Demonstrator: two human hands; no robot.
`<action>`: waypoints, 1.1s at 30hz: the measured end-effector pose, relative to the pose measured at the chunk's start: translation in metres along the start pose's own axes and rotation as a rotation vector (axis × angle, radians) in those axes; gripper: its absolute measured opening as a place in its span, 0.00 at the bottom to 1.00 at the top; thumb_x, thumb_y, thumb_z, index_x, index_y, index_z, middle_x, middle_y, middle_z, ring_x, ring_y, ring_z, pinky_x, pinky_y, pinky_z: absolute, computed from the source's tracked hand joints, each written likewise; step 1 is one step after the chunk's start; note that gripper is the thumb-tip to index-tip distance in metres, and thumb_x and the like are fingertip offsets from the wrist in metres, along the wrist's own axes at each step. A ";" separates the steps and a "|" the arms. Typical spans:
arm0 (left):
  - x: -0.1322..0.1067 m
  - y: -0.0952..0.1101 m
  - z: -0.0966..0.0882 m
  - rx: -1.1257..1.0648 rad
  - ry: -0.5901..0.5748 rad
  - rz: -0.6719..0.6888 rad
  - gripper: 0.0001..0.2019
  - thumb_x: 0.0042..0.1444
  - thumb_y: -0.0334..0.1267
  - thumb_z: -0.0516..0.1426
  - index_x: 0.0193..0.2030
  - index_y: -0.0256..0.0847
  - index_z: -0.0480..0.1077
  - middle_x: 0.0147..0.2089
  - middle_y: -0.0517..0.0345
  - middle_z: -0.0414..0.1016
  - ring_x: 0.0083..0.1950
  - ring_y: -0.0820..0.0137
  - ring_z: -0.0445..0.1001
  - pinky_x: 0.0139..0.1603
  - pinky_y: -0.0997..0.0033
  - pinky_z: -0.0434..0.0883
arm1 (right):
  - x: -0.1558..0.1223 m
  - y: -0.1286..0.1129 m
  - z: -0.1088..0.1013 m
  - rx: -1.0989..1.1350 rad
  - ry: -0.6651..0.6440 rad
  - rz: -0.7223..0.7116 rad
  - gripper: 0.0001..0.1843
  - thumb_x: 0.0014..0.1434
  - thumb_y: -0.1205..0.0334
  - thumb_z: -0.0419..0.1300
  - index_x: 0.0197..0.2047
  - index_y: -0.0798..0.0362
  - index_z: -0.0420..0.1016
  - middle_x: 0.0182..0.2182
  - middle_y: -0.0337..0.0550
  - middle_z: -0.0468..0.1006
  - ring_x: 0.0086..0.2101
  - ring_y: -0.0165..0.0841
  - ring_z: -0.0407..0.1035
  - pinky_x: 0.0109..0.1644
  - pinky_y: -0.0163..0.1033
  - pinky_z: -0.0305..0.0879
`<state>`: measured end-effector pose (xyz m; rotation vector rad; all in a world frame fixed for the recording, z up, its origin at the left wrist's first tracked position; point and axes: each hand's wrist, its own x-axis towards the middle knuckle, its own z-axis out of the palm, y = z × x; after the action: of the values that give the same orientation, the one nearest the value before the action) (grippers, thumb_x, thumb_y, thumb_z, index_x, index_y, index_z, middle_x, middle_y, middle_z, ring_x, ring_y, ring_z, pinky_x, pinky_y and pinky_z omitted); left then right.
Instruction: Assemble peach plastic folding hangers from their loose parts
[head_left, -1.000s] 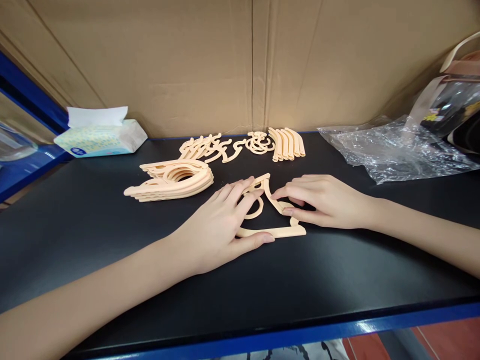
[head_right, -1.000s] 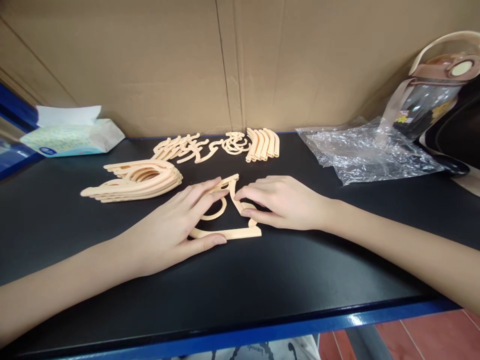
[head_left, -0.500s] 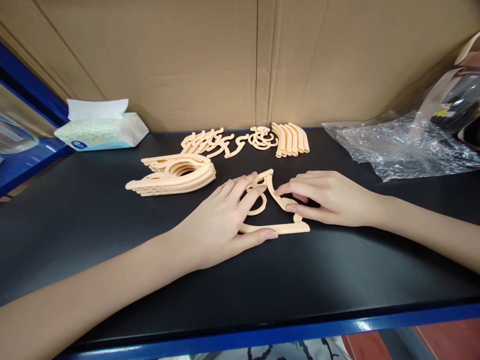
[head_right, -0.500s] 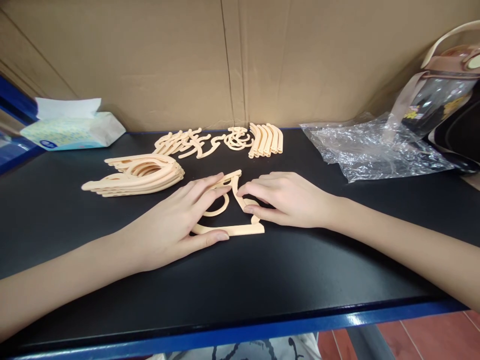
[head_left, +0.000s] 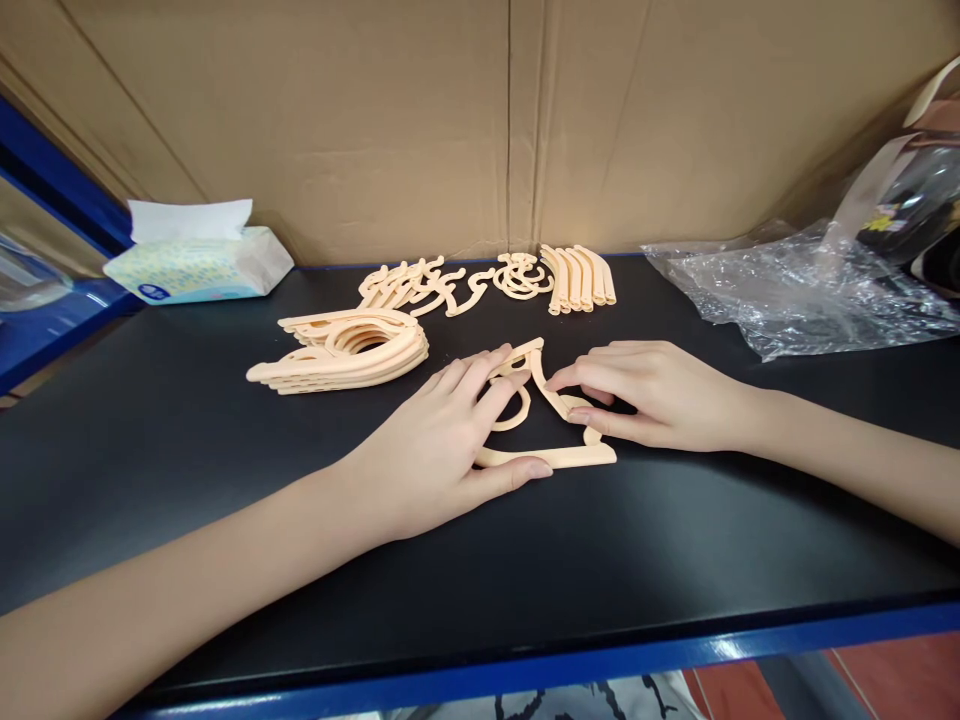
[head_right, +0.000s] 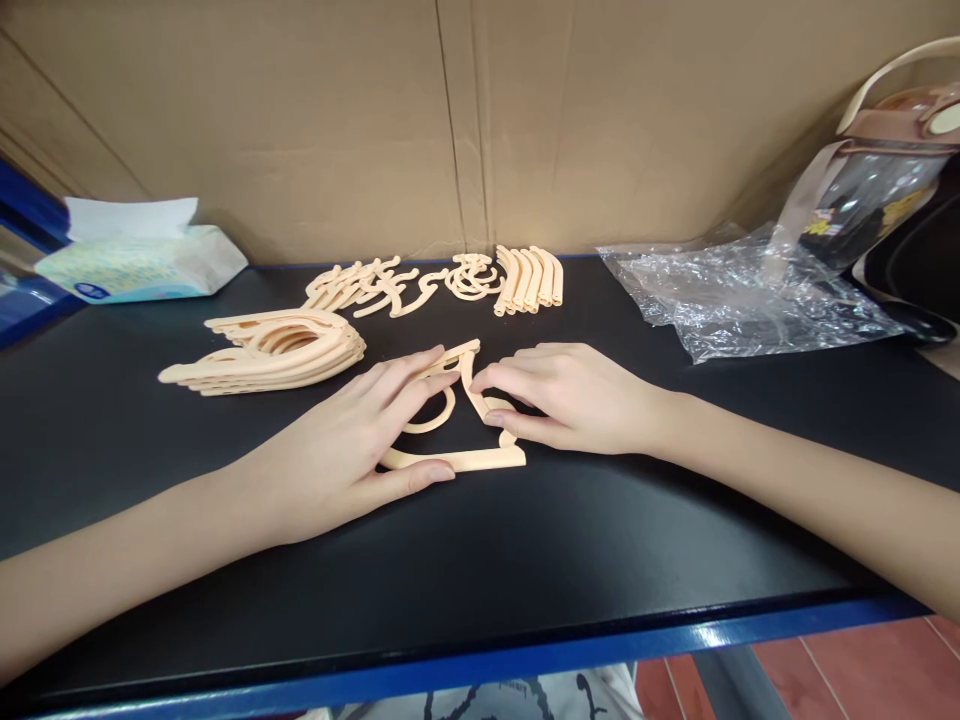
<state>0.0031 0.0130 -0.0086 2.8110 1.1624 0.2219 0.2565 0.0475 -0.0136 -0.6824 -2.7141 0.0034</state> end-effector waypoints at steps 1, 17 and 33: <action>0.000 0.000 0.000 0.001 0.000 0.001 0.36 0.64 0.62 0.46 0.68 0.35 0.56 0.73 0.40 0.51 0.73 0.53 0.52 0.69 0.49 0.59 | 0.000 0.000 0.000 -0.002 0.001 0.001 0.15 0.70 0.53 0.49 0.49 0.53 0.71 0.28 0.38 0.74 0.28 0.30 0.66 0.34 0.36 0.59; 0.000 0.000 0.000 0.013 -0.022 -0.018 0.38 0.64 0.62 0.46 0.70 0.34 0.53 0.74 0.39 0.49 0.73 0.52 0.51 0.69 0.48 0.58 | 0.000 0.001 0.000 0.003 -0.012 0.000 0.15 0.70 0.54 0.50 0.49 0.53 0.71 0.29 0.38 0.74 0.29 0.30 0.66 0.35 0.36 0.59; 0.001 0.000 -0.001 0.019 -0.026 -0.015 0.38 0.64 0.62 0.46 0.70 0.34 0.53 0.74 0.38 0.49 0.73 0.51 0.51 0.69 0.46 0.58 | -0.001 0.002 0.000 -0.002 -0.018 0.008 0.16 0.70 0.53 0.49 0.49 0.53 0.71 0.30 0.39 0.74 0.29 0.31 0.66 0.35 0.37 0.60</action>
<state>0.0036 0.0134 -0.0070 2.8115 1.1858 0.1742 0.2582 0.0489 -0.0144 -0.6972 -2.7289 0.0088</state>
